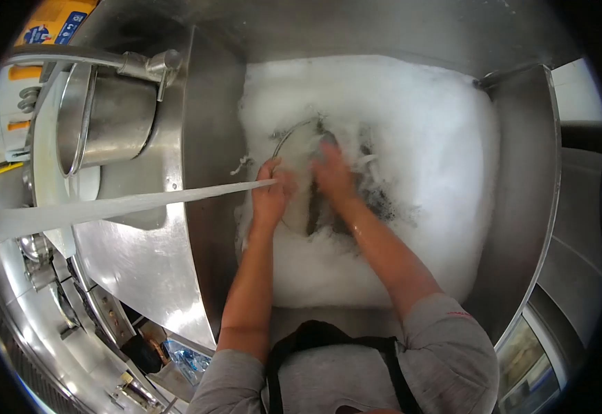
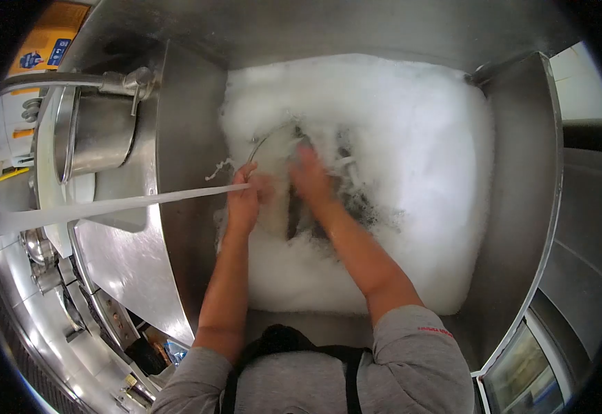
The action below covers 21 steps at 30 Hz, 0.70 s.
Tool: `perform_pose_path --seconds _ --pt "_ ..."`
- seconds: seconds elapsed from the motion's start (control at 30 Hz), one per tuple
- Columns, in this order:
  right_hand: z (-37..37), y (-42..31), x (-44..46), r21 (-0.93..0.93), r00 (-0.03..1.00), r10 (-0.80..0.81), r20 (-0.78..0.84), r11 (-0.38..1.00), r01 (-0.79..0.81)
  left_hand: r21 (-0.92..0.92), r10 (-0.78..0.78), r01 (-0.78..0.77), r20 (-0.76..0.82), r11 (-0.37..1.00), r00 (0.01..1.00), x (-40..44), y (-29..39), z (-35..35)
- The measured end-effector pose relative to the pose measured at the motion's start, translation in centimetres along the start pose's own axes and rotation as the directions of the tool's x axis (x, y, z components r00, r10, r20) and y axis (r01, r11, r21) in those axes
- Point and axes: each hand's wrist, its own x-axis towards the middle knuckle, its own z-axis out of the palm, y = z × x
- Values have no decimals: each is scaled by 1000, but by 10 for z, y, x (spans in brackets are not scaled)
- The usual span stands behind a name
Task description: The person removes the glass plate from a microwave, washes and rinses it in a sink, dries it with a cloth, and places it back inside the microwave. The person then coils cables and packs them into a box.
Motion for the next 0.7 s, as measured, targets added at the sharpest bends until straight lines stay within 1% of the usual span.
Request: perform_pose_path --seconds 0.07,0.1,0.13,0.17,0.2,0.27,0.3,0.33,0.4,0.43,0.5,0.6,0.67,0.7 --pt "-6 6 17 -16 994 97 -43 995 -98 -27 -29 28 -21 999 999 -2 8 5" --pt "-15 -6 22 -175 996 21 -85 984 -36 -40 -42 41 -29 998 999 -3 11 8" --pt "-21 -16 26 -333 991 -63 -115 943 21 -40 -27 26 -28 999 999 -3 11 9" --pt "-20 -26 15 -379 977 -199 -74 912 157 -41 -10 9 -29 999 1000 -4 12 11" --pt "-22 -35 1 -323 955 -294 -31 907 269 -42 9 -10 -31 999 999 -4 13 13" --pt "-24 -46 -21 -190 878 -478 32 859 475 188 175 -162 -53 969 983 -4 14 13" --pt "-6 -22 -22 202 921 -390 -22 900 386 299 253 -227 -50 927 966 -6 13 13" --pt "-13 -19 -14 87 956 -294 -19 952 295 159 194 -183 -60 970 979 -7 8 13" --pt "-30 -15 6 -146 994 -99 -52 985 90 -130 76 -82 -49 988 996 -4 3 13" --pt "-30 -22 -2 -185 982 -188 6 965 185 -25 84 -85 -48 996 995 -4 5 12" --pt "-26 -38 -24 -249 925 -355 136 891 379 176 100 -90 -48 980 994 -5 10 13" --pt "-22 -39 -21 -338 921 -357 155 857 389 153 76 -68 -50 986 996 -4 8 10" --pt "-24 -38 -1 -202 979 -193 -61 963 177 68 69 -64 -72 996 995 -4 6 12" --pt "-24 -40 2 -113 984 -87 -155 991 70 27 59 -57 -84 998 995 -6 4 11"
